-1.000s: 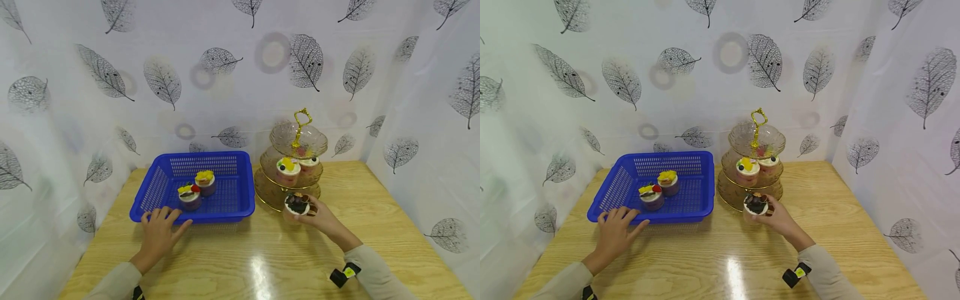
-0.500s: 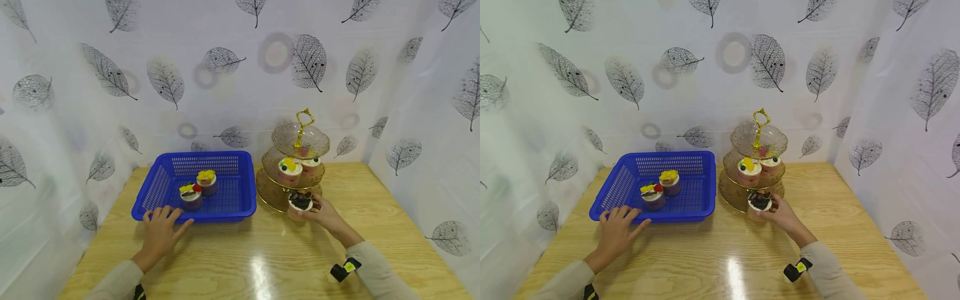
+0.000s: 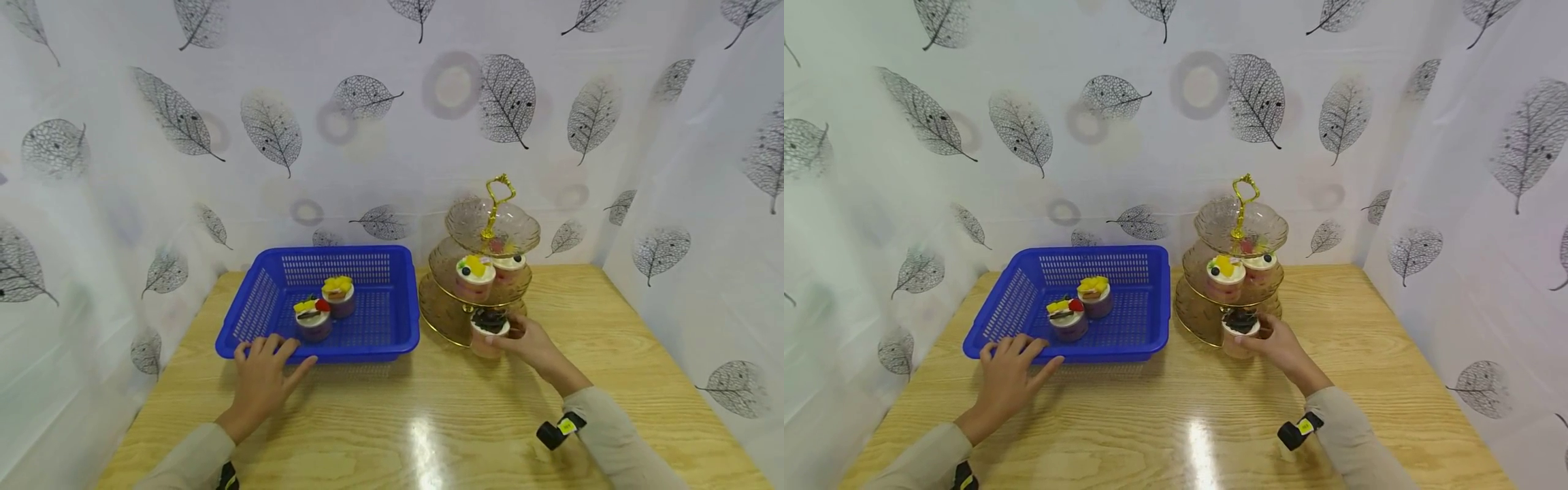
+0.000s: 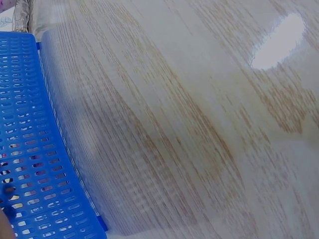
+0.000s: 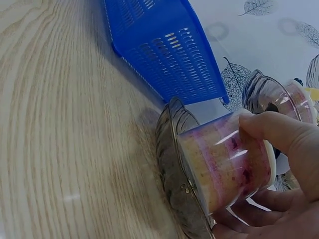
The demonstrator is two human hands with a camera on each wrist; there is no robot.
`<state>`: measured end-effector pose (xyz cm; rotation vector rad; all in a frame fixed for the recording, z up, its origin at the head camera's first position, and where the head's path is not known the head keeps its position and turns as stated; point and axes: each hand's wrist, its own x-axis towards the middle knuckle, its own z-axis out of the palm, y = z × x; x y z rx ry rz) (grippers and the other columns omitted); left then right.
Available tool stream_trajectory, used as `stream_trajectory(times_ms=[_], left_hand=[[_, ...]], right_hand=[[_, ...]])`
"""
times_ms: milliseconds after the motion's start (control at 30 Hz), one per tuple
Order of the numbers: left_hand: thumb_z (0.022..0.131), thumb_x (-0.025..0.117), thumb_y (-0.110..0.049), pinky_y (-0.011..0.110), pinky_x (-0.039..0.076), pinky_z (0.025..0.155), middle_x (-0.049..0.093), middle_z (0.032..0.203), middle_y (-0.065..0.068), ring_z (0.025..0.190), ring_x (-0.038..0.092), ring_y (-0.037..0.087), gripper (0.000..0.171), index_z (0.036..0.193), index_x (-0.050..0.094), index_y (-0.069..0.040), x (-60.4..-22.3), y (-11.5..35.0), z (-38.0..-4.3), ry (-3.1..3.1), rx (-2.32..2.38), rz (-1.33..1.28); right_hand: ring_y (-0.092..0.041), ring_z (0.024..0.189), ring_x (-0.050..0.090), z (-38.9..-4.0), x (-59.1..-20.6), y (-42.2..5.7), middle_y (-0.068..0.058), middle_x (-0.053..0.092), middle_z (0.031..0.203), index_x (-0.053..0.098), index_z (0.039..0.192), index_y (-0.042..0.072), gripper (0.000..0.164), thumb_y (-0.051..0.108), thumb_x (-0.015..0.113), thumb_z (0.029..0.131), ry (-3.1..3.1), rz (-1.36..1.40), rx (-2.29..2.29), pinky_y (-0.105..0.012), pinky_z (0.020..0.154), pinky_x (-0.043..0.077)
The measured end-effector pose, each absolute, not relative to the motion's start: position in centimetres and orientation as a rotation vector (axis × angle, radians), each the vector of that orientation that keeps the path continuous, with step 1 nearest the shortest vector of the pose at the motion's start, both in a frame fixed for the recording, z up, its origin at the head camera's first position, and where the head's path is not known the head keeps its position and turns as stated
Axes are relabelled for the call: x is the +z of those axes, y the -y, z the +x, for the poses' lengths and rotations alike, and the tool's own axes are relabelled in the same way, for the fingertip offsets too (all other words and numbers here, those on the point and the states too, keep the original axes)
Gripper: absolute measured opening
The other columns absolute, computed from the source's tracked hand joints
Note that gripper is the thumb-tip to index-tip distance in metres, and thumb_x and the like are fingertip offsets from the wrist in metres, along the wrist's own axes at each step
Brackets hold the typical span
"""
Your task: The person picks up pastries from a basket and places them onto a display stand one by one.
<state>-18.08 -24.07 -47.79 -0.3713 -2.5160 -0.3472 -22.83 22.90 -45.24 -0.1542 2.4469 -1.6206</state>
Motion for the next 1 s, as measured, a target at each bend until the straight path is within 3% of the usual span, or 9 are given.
stream_trajectory(times_ms=[567, 867, 1000], left_hand=[[0.081, 0.067, -0.054, 0.063, 0.026, 0.087, 0.060, 0.088, 0.008, 0.087, 0.052, 0.034, 0.042, 0.096, 0.068, -0.014, -47.8, 24.1, -18.1, 2.506, -0.348, -0.373], [0.081, 0.066, -0.056, 0.064, 0.026, 0.087, 0.060, 0.090, 0.008, 0.088, 0.053, 0.034, 0.044, 0.096, 0.069, -0.014, -47.9, 24.1, -18.1, 2.500, -0.346, -0.381], [0.081, 0.066, -0.056, 0.064, 0.026, 0.087, 0.060, 0.090, 0.008, 0.087, 0.053, 0.034, 0.044, 0.096, 0.069, -0.015, -47.9, 24.1, -18.1, 2.502, -0.346, -0.379]], right_hand=[[-0.045, 0.122, 0.048, -24.2, -45.2, -22.3, -0.033, 0.043, 0.137, 0.030, 0.142, -0.012, 0.076, 0.021, 0.071, 0.088, -2.528, -0.140, -1.559, -0.040, 0.090, 0.049], [-0.037, 0.113, 0.056, -24.6, -45.3, -22.3, -0.031, 0.052, 0.130, 0.040, 0.136, -0.012, 0.068, 0.020, 0.072, 0.086, -2.552, -0.118, -1.584, -0.025, 0.077, 0.050], [-0.035, 0.112, 0.057, -25.0, -45.4, -22.3, -0.030, 0.053, 0.128, 0.042, 0.135, -0.011, 0.067, 0.019, 0.074, 0.085, -2.578, -0.115, -1.592, -0.023, 0.077, 0.049]])
